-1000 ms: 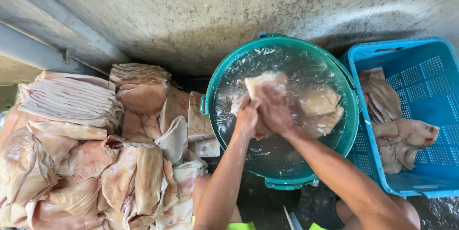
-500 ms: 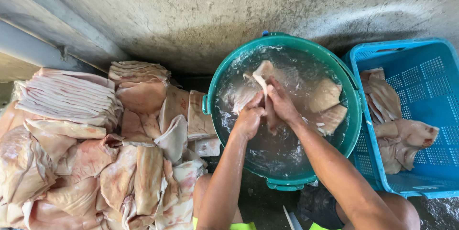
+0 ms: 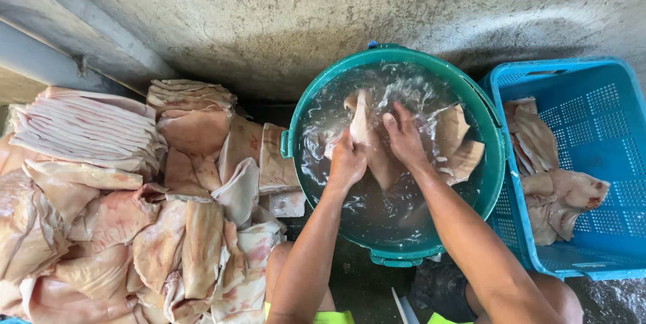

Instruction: The person washes large, flat pieces of animal product by hand in a green bucket of water, then places them into a blue basket. The process is repeated for multiple pieces.

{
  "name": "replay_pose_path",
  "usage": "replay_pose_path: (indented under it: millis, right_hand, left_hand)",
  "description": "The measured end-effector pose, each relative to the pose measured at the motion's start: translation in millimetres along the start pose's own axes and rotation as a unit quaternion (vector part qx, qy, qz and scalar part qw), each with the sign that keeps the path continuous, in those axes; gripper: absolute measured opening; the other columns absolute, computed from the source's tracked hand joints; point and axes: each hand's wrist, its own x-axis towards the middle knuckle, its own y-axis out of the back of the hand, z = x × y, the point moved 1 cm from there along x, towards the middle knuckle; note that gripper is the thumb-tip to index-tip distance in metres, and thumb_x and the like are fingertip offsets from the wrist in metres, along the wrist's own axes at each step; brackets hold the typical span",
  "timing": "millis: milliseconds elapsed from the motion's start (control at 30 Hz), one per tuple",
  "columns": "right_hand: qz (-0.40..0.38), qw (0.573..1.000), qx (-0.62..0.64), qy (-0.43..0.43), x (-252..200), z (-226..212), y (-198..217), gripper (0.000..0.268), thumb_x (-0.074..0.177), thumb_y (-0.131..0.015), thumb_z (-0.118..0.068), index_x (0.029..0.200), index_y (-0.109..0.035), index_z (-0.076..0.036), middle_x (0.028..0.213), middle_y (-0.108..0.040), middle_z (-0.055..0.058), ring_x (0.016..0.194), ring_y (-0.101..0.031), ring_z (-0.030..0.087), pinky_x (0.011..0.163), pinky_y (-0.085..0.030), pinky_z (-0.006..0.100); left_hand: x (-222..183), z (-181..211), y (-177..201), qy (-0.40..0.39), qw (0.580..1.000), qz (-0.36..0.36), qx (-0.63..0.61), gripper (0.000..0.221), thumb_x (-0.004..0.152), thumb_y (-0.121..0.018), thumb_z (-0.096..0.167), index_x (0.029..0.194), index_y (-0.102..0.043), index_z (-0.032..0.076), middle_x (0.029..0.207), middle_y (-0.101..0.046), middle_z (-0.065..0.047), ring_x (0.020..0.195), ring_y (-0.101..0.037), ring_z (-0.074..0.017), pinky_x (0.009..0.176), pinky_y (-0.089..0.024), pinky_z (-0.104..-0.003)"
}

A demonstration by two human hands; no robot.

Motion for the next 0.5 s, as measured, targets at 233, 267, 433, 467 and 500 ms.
replay_pose_path:
  millis: [233, 267, 433, 467, 500]
  right_hand:
    - [-0.143, 0.964, 0.072, 0.210, -7.4, -5.7, -17.1, 0.057, 0.111, -0.039, -0.044, 0.152, -0.050, -0.006, 0.164, -0.042, 0.022, 0.154, -0.035, 0.035, 0.125, -0.025, 0.042]
    - [-0.155, 0.955, 0.047, 0.250, -7.7, -6.6, -16.2, 0.054, 0.111, -0.039, -0.043, 0.150, -0.054, -0.008, 0.164, -0.043, 0.023, 0.155, -0.036, 0.035, 0.127, -0.026, 0.041]
    - [-0.100, 0.953, 0.286, 0.020, 11.0, -4.2, -9.4, 0.053, 0.110, -0.045, -0.035, 0.150, -0.047, -0.001, 0.143, -0.056, 0.018, 0.131, -0.051, 0.029, 0.109, -0.042, 0.039]
    - [-0.112, 0.911, 0.393, -0.055, 14.0, -3.0, -8.6, 0.052, 0.108, -0.048, -0.035, 0.148, -0.051, -0.001, 0.136, -0.062, 0.016, 0.122, -0.058, 0.026, 0.102, -0.049, 0.038]
    - [-0.115, 0.897, 0.416, -0.092, 14.7, -1.3, -5.7, 0.047, 0.105, -0.052, -0.030, 0.144, -0.052, -0.004, 0.133, -0.063, 0.012, 0.120, -0.060, 0.024, 0.100, -0.051, 0.037]
  left_hand:
    - [4.6, -9.1, -2.0, 0.068, 0.967, -0.036, -0.243, 0.041, 0.092, -0.055, 0.000, 0.133, -0.058, 0.002, 0.118, -0.071, -0.011, 0.110, -0.068, -0.0216, 0.091, -0.054, -0.031]
    - [5.4, -7.7, 0.5, 0.065, 0.972, -0.020, -0.224, 0.037, 0.094, -0.057, 0.001, 0.131, -0.060, 0.001, 0.114, -0.070, -0.012, 0.105, -0.067, -0.0220, 0.087, -0.054, -0.032]
    - [6.7, 5.7, 6.6, 0.217, 0.891, -0.032, -0.397, 0.033, 0.092, -0.059, 0.011, 0.123, -0.056, 0.000, 0.100, -0.069, -0.013, 0.085, -0.068, -0.0291, 0.070, -0.059, -0.043]
    - [4.7, 9.2, 7.1, 0.209, 0.890, -0.024, -0.405, 0.039, 0.092, -0.060, 0.013, 0.128, -0.053, 0.000, 0.101, -0.069, -0.013, 0.085, -0.069, -0.0280, 0.070, -0.058, -0.043]
    - [2.5, 12.4, 7.0, 0.201, 0.888, -0.017, -0.413, 0.045, 0.091, -0.061, 0.014, 0.133, -0.051, 0.001, 0.102, -0.068, -0.012, 0.085, -0.069, -0.0270, 0.070, -0.057, -0.042]
